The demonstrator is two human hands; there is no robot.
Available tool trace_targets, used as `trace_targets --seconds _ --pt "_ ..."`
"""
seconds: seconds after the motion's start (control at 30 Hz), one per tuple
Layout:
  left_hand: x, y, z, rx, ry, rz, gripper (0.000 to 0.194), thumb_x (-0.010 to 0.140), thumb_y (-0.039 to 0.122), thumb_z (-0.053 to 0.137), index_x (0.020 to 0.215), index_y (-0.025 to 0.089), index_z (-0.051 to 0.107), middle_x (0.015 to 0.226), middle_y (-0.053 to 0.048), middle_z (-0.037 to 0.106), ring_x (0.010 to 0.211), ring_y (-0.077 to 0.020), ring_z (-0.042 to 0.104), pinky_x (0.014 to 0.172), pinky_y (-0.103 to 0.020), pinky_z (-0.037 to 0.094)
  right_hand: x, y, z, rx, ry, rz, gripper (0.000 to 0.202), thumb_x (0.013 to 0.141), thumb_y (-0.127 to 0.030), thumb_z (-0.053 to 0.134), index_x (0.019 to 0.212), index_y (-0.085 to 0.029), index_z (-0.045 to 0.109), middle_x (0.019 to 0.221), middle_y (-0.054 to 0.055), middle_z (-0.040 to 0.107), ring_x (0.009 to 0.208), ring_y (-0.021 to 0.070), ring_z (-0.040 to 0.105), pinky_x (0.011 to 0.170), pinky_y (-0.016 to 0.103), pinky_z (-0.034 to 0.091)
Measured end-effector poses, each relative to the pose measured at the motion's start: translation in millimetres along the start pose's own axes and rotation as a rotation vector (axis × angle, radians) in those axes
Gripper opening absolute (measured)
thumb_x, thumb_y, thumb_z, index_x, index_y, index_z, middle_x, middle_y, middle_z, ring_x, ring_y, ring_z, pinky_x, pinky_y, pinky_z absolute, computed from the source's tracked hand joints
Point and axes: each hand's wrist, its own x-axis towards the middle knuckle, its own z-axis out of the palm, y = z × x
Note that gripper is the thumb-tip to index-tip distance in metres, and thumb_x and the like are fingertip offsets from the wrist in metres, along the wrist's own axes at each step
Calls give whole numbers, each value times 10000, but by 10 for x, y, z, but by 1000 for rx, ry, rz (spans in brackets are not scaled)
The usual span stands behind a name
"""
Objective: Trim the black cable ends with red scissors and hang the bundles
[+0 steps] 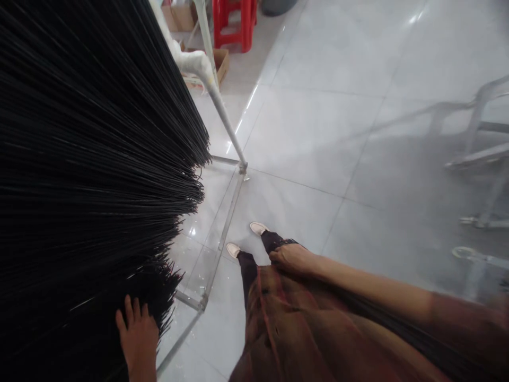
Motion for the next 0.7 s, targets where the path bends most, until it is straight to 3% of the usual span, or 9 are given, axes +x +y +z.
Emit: trace_targets --seconds 0.13,0.23,0.3,0.4,0.47,0.53,0.6,0.7 --pt "184 50 -124 -173 -27 37 454 815 301 285 1093 160 614 1230 -130 620 1281 -341 407 1085 -579 218 -64 -38 -66 -112 7 74 219 816 -131 425 860 -152 638 911 153 673 820 241 607 746 337 406" --pt "503 111 -397 -422 -23 84 461 848 335 282 1159 149 567 1202 -102 644 1182 -256 522 1056 -448 351 -126 -12 -108 -84 29 99 223 826 -145 427 865 -152 646 903 145 676 818 240 615 737 329 414" --pt "807 148 -706 -504 104 145 450 849 336 316 1152 119 569 1213 -111 635 1191 -223 509 1044 -363 370 -167 28 -125 -69 30 107 221 823 -142 435 872 -139 651 896 153 674 821 249 621 721 322 415" --pt "1358 202 -1293 -502 364 233 411 844 313 356 1151 138 564 1190 -103 646 1194 -215 494 1065 -362 322 -233 95 -143 -36 29 104 228 816 -128 444 913 -107 649 895 171 669 838 260 630 690 301 411" --pt "1738 264 -1654 -426 424 249 418 849 316 330 1178 156 530 1216 -99 626 1175 -233 501 1056 -409 300 -281 139 -149 0 40 110 238 810 -115 443 936 -91 643 906 181 665 850 262 632 670 288 408" --pt "2074 365 -1890 -309 390 181 427 851 324 275 1133 156 549 1154 -102 649 972 -262 583 934 -470 355 -329 185 -150 32 50 120 239 802 -106 451 945 -90 642 914 180 665 856 259 632 662 279 409" --pt "2318 499 -1953 -172 307 151 433 840 317 252 1034 120 585 1009 -121 674 878 -291 574 823 -472 367 -368 231 -145 58 55 129 241 798 -97 456 948 -95 644 914 173 667 868 252 632 674 271 413" --pt "2464 697 -1788 -52 207 132 400 801 274 302 944 39 591 922 -177 650 873 -321 561 756 -429 361 -404 296 -135 81 66 151 248 800 -93 452 953 -96 647 911 170 669 871 246 633 690 269 421"
